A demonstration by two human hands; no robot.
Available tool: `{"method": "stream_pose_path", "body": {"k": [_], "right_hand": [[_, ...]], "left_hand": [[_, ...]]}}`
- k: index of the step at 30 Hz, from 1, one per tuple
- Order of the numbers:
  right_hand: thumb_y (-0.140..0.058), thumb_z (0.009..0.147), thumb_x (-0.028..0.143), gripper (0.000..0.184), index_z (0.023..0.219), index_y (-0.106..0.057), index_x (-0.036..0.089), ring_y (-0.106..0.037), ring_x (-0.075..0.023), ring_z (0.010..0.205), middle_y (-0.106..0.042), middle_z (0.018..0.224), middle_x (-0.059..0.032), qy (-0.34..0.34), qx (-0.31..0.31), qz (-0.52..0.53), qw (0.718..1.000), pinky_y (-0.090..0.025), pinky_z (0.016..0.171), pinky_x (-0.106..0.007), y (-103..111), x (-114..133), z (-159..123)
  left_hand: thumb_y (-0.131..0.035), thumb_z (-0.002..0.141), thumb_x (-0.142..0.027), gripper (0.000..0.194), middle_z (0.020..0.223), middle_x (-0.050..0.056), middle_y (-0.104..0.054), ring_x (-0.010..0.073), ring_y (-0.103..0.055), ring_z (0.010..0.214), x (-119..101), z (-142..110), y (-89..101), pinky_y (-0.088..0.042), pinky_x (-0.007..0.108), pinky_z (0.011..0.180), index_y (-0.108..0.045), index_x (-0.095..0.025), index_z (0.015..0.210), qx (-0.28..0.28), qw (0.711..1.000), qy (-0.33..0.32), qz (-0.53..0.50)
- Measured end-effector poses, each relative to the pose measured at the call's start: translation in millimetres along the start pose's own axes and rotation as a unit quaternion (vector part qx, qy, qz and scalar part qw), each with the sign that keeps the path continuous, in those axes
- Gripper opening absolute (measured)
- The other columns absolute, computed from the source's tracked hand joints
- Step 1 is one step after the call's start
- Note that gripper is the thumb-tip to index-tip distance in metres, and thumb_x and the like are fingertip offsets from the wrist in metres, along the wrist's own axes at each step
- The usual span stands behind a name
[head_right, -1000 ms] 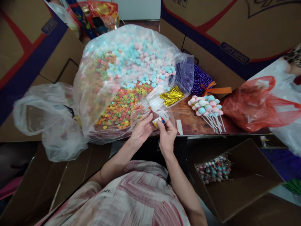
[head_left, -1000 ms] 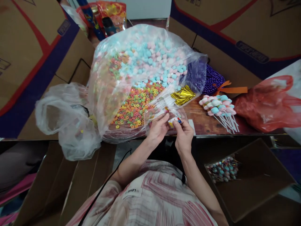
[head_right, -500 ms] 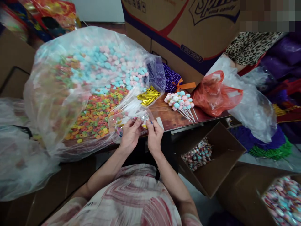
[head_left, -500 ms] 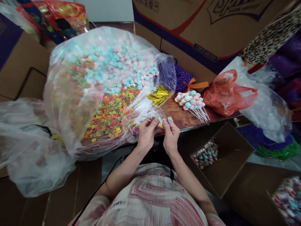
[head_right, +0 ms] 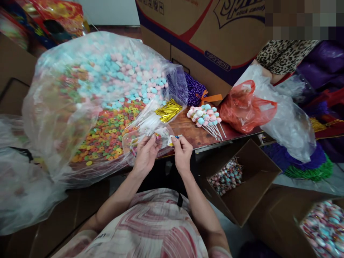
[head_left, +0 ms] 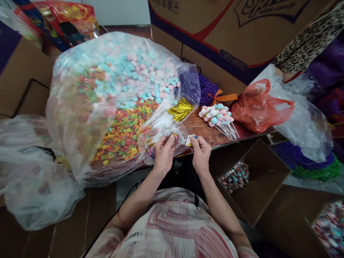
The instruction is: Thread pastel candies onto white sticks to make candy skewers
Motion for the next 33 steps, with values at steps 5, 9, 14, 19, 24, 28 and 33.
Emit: {"method": "stream_pose_path", "body": {"k": [5,9,14,19,24,28,33], "right_hand": [[-0.065,0.092,0.042,0.043,0.062,-0.045,0.020,-0.034,-0.0100,0.061,-0.037,0.063,0.0053,0.050,0.031,-0.077,0.995,-0.030,0.058,-0.025,-1,14,4],[-0.062,0.092,0.052,0.050,0.059,-0.039,0.022,-0.029,-0.0101,0.058,-0.032,0.060,0.0053,0.040,-0.009,-0.081,0.996,-0.028,0.054,-0.026,-3,13,7],[-0.058,0.094,0.058,0.055,0.059,-0.037,0.022,-0.029,-0.0101,0.058,-0.032,0.059,0.0047,0.050,0.019,-0.112,0.992,-0.028,0.054,-0.027,-5,12,12],[-0.055,0.097,0.051,0.055,0.056,-0.032,0.022,-0.028,-0.0099,0.055,-0.029,0.056,0.0053,0.087,0.042,-0.168,0.981,-0.027,0.054,-0.028,-6,17,20],[-0.051,0.099,0.043,0.041,0.065,-0.054,0.022,-0.047,-0.0151,0.065,-0.055,0.066,-0.0015,0.219,0.031,-0.360,0.906,-0.038,0.069,-0.032,-4,44,58],[-0.049,0.100,0.035,0.030,0.089,-0.069,0.015,-0.057,-0.0251,0.094,-0.068,0.097,-0.0153,0.239,-0.030,-0.555,0.796,-0.038,0.084,-0.041,22,63,106],[-0.053,0.093,0.016,0.019,0.088,-0.070,0.008,-0.059,-0.0258,0.083,-0.070,0.090,-0.0204,0.133,0.006,-0.702,0.700,-0.037,0.077,-0.042,56,44,139]], "left_hand": [[-0.097,0.055,-0.028,0.035,0.071,-0.003,-0.070,0.0092,-0.065,0.064,-4,8,5.0,-0.050,0.022,0.066,-0.068,-0.016,0.071,-0.039,0.999,-0.023,0.005],[-0.095,0.060,-0.041,0.038,0.068,-0.004,-0.068,0.0078,-0.061,0.060,-6,6,5.0,-0.047,0.020,0.058,-0.068,-0.017,0.072,-0.058,0.994,-0.085,0.037],[-0.094,0.062,-0.042,0.038,0.069,-0.003,-0.068,0.0094,-0.064,0.064,-6,8,5.3,-0.051,0.022,0.063,-0.066,-0.017,0.068,-0.049,0.997,-0.065,0.017],[-0.096,0.061,-0.033,0.033,0.067,-0.005,-0.066,0.0064,-0.058,0.058,-11,15,8.1,-0.046,0.020,0.058,-0.067,-0.017,0.068,-0.070,0.994,-0.085,0.015],[-0.094,0.065,-0.033,0.033,0.068,-0.006,-0.065,0.0056,-0.058,0.058,-12,23,11.2,-0.044,0.020,0.058,-0.065,-0.018,0.071,-0.088,0.994,-0.060,-0.007],[-0.097,0.058,-0.032,0.040,0.066,-0.008,-0.065,0.0048,-0.059,0.056,-17,31,22.2,-0.046,0.020,0.062,-0.062,-0.018,0.073,-0.134,0.990,-0.007,-0.047],[-0.098,0.056,-0.033,0.044,0.065,-0.006,-0.067,0.0072,-0.062,0.056,-22,35,28.7,-0.047,0.021,0.063,-0.062,-0.019,0.076,-0.144,0.988,0.026,-0.054]]}}
Point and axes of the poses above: each hand's wrist, its own z-axis towards the middle knuckle, its own y-axis out of the back of the hand, x = y × z, the point moved 5 cm from there along z, towards the middle knuckle
